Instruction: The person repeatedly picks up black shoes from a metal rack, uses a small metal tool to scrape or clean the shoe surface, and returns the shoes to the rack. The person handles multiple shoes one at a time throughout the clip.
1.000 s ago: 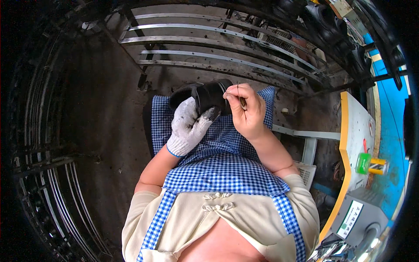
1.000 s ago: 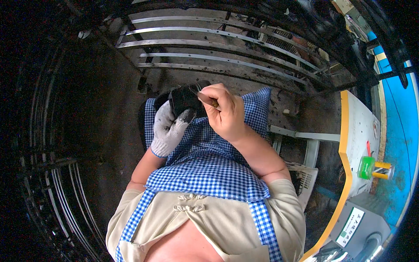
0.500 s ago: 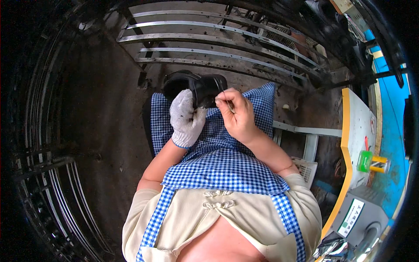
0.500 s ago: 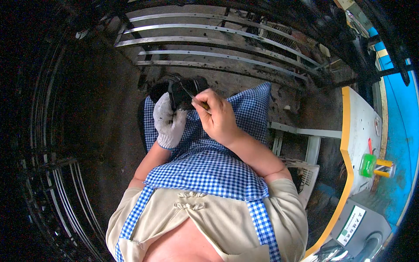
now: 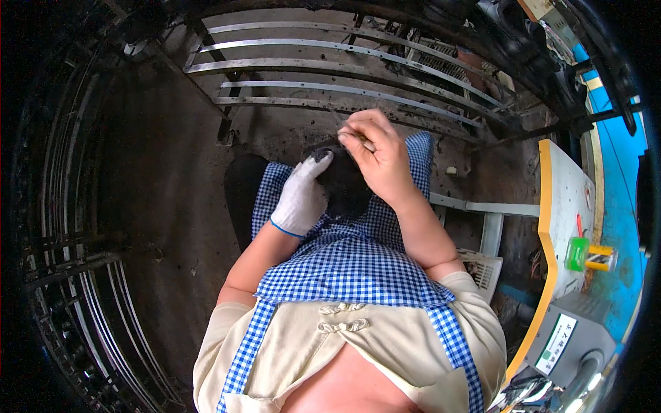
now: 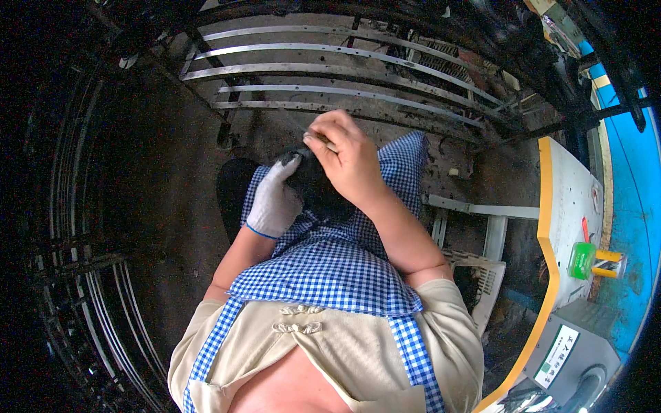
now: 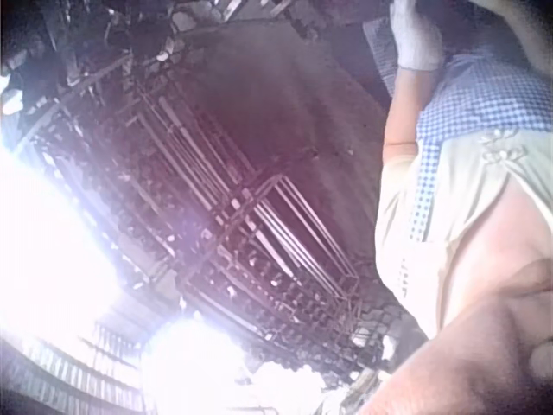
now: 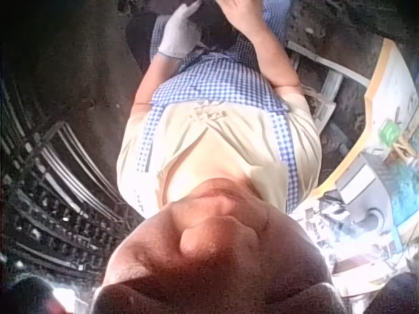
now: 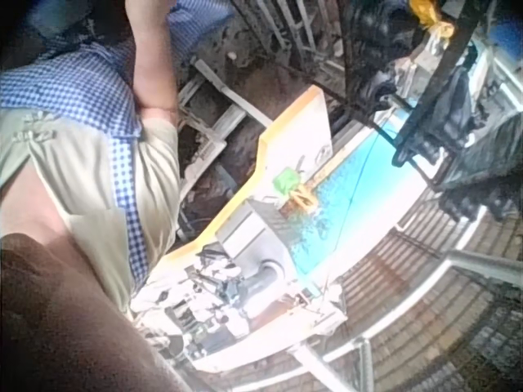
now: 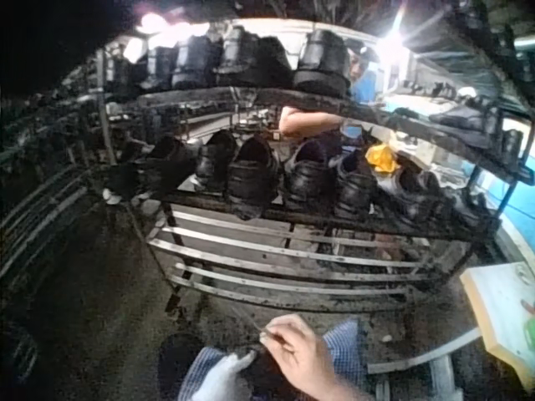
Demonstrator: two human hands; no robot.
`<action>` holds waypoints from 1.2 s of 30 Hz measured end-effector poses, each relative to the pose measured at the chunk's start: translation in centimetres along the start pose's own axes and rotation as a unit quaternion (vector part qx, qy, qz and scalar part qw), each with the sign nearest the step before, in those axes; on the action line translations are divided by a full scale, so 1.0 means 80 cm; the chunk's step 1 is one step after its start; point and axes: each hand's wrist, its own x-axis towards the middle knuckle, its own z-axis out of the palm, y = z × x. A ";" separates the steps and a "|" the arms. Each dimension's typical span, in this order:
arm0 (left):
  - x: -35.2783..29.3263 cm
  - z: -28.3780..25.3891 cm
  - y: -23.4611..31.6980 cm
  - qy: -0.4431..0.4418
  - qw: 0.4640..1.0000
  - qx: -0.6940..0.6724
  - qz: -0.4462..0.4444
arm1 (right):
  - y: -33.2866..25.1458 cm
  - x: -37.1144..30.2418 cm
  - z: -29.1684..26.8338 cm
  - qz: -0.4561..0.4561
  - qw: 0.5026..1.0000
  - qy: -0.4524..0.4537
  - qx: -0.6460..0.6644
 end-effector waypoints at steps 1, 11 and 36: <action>-0.001 0.001 -0.003 0.026 0.998 0.049 0.037 | 0.005 -0.002 -0.002 0.004 1.000 0.012 0.022; -0.006 -0.007 0.006 0.059 0.890 0.300 0.338 | -0.012 -0.031 -0.021 -0.006 0.999 -0.039 0.036; 0.008 -0.013 -0.009 0.125 0.706 0.471 0.514 | -0.060 -0.042 0.000 -0.038 0.986 -0.049 -0.152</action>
